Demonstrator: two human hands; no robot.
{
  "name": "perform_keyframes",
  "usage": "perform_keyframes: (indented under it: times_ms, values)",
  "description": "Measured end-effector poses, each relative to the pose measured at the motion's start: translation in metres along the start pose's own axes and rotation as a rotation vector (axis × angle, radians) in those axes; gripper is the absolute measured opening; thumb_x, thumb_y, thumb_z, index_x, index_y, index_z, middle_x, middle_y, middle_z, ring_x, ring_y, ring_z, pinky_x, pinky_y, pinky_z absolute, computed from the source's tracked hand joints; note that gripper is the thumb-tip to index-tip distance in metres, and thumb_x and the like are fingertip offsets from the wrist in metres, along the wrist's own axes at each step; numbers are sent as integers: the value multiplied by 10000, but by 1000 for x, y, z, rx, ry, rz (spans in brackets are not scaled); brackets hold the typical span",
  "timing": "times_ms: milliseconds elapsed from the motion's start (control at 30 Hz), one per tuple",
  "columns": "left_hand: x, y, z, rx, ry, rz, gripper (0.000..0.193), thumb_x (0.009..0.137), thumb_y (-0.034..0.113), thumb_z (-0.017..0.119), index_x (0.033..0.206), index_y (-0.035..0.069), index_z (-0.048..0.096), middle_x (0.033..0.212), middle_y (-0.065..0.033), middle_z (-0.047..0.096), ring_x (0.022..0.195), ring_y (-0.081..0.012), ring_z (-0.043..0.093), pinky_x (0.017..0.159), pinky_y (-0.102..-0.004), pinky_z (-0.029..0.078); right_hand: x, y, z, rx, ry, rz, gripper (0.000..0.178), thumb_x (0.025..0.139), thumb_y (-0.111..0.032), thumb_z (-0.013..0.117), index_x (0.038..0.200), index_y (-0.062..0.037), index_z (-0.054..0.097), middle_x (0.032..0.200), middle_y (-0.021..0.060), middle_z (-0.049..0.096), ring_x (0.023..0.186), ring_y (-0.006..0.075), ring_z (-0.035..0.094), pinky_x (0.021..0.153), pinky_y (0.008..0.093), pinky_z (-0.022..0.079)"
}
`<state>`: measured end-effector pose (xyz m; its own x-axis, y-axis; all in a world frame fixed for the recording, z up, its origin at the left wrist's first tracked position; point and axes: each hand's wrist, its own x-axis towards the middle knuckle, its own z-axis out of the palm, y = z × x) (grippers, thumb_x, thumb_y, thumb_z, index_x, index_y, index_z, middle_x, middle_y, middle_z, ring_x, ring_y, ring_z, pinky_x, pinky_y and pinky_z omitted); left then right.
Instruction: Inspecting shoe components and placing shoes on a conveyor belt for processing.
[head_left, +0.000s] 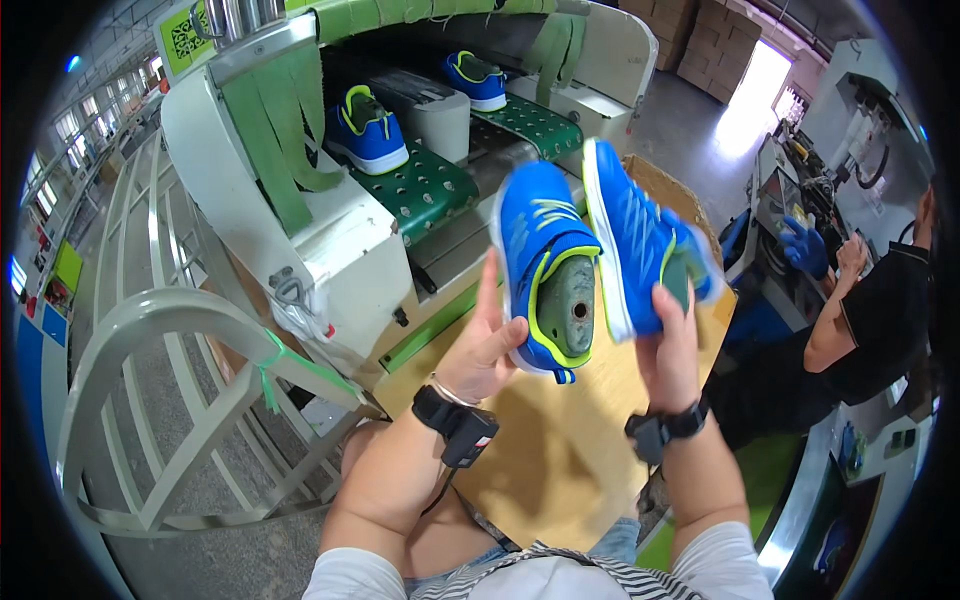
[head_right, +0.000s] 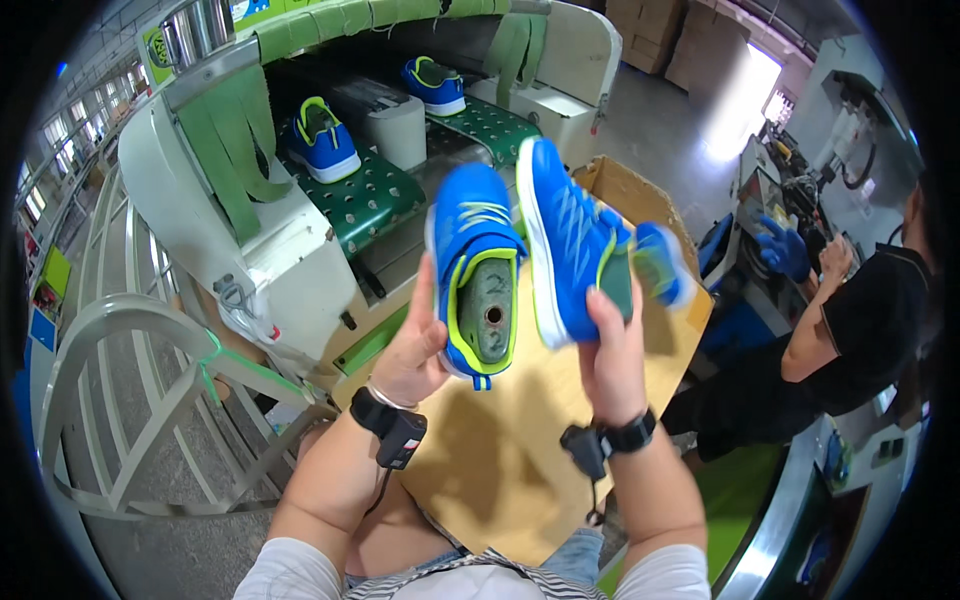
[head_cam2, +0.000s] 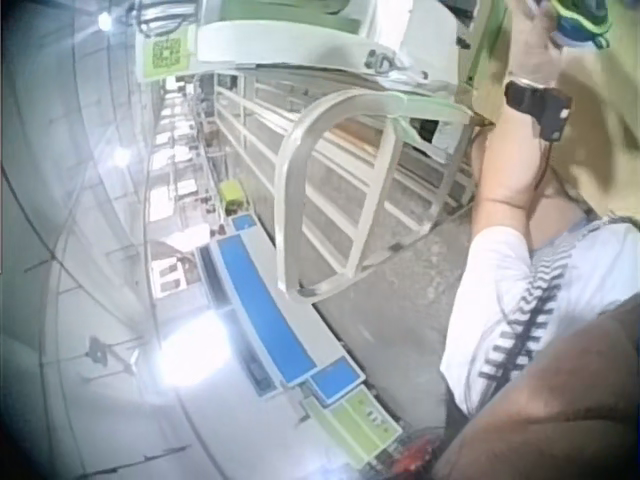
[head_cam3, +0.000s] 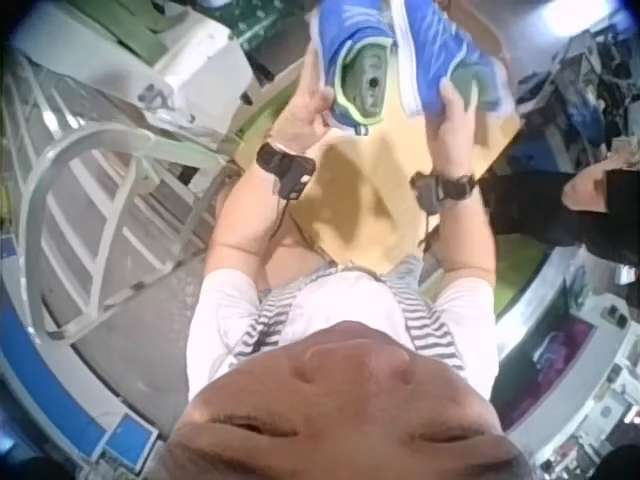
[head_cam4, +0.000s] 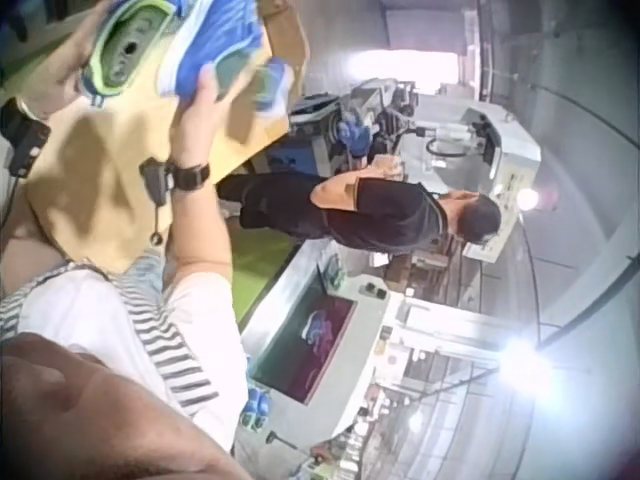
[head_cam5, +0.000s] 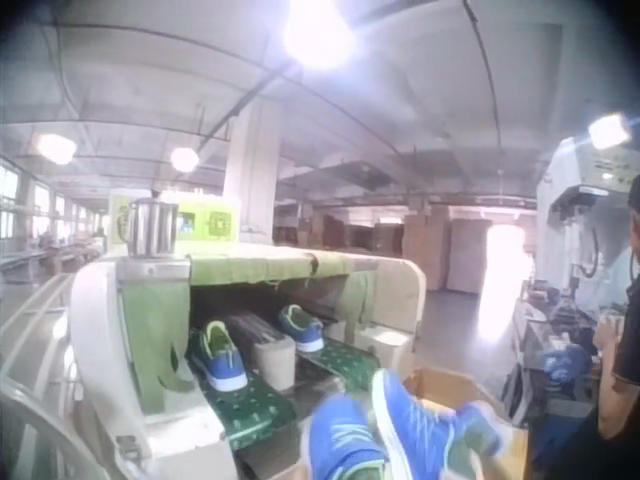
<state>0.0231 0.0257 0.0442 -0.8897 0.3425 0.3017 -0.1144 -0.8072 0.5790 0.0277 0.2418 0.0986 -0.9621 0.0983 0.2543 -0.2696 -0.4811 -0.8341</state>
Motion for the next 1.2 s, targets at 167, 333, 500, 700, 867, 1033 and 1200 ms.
perform_keyframes:
  times_ms: [167,333,500,700,867,1033,1200]
  values:
    - [12,32,-15,-46,86,174,748,944,278,705,1517,27,294,1461,-99,493,1343,-273,493,1153,-461,379,151,16,21,-466,-93,-160,683,872,-238,779,1403,9,428,1289,154,590,1151,198,597,1004,319,475]
    - [21,38,-32,-46,15,-18,632,993,341,600,1520,125,325,1506,-160,447,1361,-412,465,1081,-552,460,283,56,16,-1216,-114,-385,699,806,-305,788,1418,-110,512,1338,258,586,1250,392,561,1064,387,425]
    - [34,38,-52,36,178,231,578,995,358,585,1450,53,403,1423,-167,531,1318,-365,526,1080,-497,480,289,77,-1,-1275,20,-654,715,824,-214,751,1465,-110,452,1392,235,520,1302,408,482,1082,434,411]
    - [19,54,-60,218,333,46,557,1052,446,458,1405,16,469,1406,-161,559,1303,-318,550,1031,-445,498,93,56,3,-1727,-700,-151,729,896,-412,695,1478,-72,417,1503,281,389,1360,467,390,1137,543,318]
    - [18,36,-41,262,242,-133,605,1051,430,485,1486,26,371,1455,-193,511,1246,-303,589,1020,-427,488,-11,51,-109,-1589,-734,139,728,891,-512,683,1434,-67,489,1451,294,444,1319,467,441,1113,507,363]
    - [5,19,-51,487,240,-361,481,1045,351,527,1424,60,480,1375,-155,594,1149,-230,636,967,-361,504,-66,32,-140,-1440,-415,508,877,767,-578,785,1387,-13,529,1258,261,541,1170,411,564,1018,432,459]
    - [-2,16,-54,525,320,-346,403,1043,300,525,1369,63,537,1253,-113,659,1092,-197,656,920,-334,512,-104,17,-159,-1542,-463,529,918,669,-656,830,1182,63,582,1158,252,549,1102,384,564,946,399,484]
